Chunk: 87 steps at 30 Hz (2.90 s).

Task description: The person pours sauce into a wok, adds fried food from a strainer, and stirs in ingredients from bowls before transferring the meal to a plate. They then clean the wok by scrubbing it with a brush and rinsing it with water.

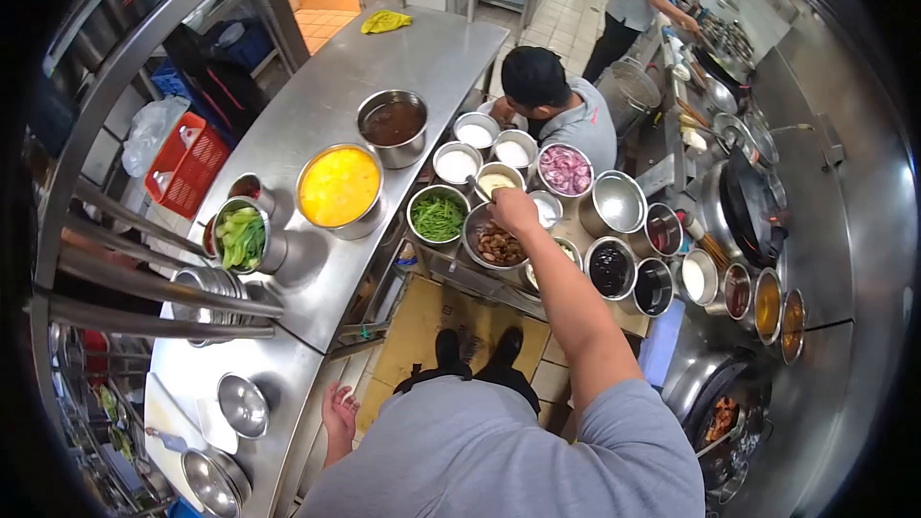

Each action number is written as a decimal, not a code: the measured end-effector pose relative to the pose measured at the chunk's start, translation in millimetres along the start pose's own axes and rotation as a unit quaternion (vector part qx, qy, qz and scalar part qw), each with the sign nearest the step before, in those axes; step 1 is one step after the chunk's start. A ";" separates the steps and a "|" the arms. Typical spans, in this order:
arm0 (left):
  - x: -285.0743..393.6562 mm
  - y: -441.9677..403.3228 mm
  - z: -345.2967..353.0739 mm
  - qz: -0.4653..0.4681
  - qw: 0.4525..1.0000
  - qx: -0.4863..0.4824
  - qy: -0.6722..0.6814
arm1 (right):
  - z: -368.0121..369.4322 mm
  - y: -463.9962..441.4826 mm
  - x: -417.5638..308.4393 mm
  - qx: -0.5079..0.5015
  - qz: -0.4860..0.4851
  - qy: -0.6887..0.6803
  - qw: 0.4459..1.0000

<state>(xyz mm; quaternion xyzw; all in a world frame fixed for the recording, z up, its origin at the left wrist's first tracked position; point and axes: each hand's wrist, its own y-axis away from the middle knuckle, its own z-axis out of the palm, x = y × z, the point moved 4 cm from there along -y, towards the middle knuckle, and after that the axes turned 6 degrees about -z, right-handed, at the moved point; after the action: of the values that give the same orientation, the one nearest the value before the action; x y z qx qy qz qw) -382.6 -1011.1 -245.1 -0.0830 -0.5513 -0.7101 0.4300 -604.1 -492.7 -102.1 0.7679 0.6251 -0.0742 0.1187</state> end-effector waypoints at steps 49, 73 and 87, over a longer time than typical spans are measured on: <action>-16.4 -107.9 389.2 -0.113 0.911 -0.238 -0.318 | 44.5 136.2 40.4 0.143 0.117 -0.596 0.781; -86.8 -240.5 116.6 0.221 0.459 -0.446 -0.736 | 33.1 277.3 123.1 0.315 0.188 -0.864 0.344; -72.3 -212.9 204.1 -0.109 0.681 -0.363 -0.627 | -102.3 672.4 224.2 0.647 0.609 0.073 0.452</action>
<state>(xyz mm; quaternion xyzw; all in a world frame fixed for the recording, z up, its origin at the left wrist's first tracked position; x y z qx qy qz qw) -560.3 -794.5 -362.2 -0.5976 -0.3965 -0.6781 -0.1607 96.2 -381.1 -2.4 0.8105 -0.2243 -0.3098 -0.4437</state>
